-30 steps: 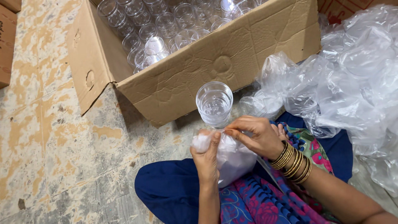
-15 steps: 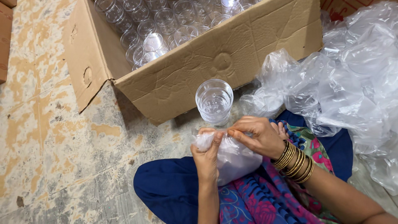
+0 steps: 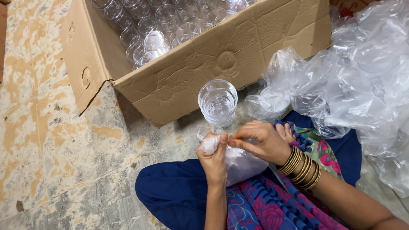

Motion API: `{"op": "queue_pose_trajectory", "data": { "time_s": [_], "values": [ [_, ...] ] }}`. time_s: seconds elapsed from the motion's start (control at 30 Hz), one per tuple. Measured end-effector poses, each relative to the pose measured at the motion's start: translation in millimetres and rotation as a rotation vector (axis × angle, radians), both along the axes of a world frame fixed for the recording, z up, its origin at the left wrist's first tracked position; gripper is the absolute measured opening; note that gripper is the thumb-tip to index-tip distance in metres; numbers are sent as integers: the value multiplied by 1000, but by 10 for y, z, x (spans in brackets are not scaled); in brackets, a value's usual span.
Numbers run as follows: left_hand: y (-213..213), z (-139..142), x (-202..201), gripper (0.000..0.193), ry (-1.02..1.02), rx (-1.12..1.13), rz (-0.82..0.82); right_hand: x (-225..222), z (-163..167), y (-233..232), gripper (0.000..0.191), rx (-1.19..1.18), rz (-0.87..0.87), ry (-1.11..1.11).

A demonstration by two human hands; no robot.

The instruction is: The person sits on the floor next to an open cardboard box filled with clear plastic cups. They take cups from the box one at a time, insert each into a clear plastic bag, and place the bagged cups on a growing pile of wrapped cups beside them.

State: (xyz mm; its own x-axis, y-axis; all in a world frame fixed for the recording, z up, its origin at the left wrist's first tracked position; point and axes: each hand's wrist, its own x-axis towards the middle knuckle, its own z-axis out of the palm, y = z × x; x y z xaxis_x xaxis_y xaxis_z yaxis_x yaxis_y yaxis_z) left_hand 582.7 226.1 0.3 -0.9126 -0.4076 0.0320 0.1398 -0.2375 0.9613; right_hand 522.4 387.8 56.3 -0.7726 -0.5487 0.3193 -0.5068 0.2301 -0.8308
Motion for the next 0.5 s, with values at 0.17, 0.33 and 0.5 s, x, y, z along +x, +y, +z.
{"op": "queue_pose_trajectory", "data": {
  "time_s": [0.17,0.33,0.5],
  "values": [
    [-38,14,-14,26,-35,42,-44,30,-70,24,17,-6,-21,5],
    [-64,215,-3,13,-50,63,-136,-20,-55,60,16,39,-115,152],
    [-60,322,-11,14,-66,201,-187,-33,-26,63,17,42,-109,185]
  ]
}}
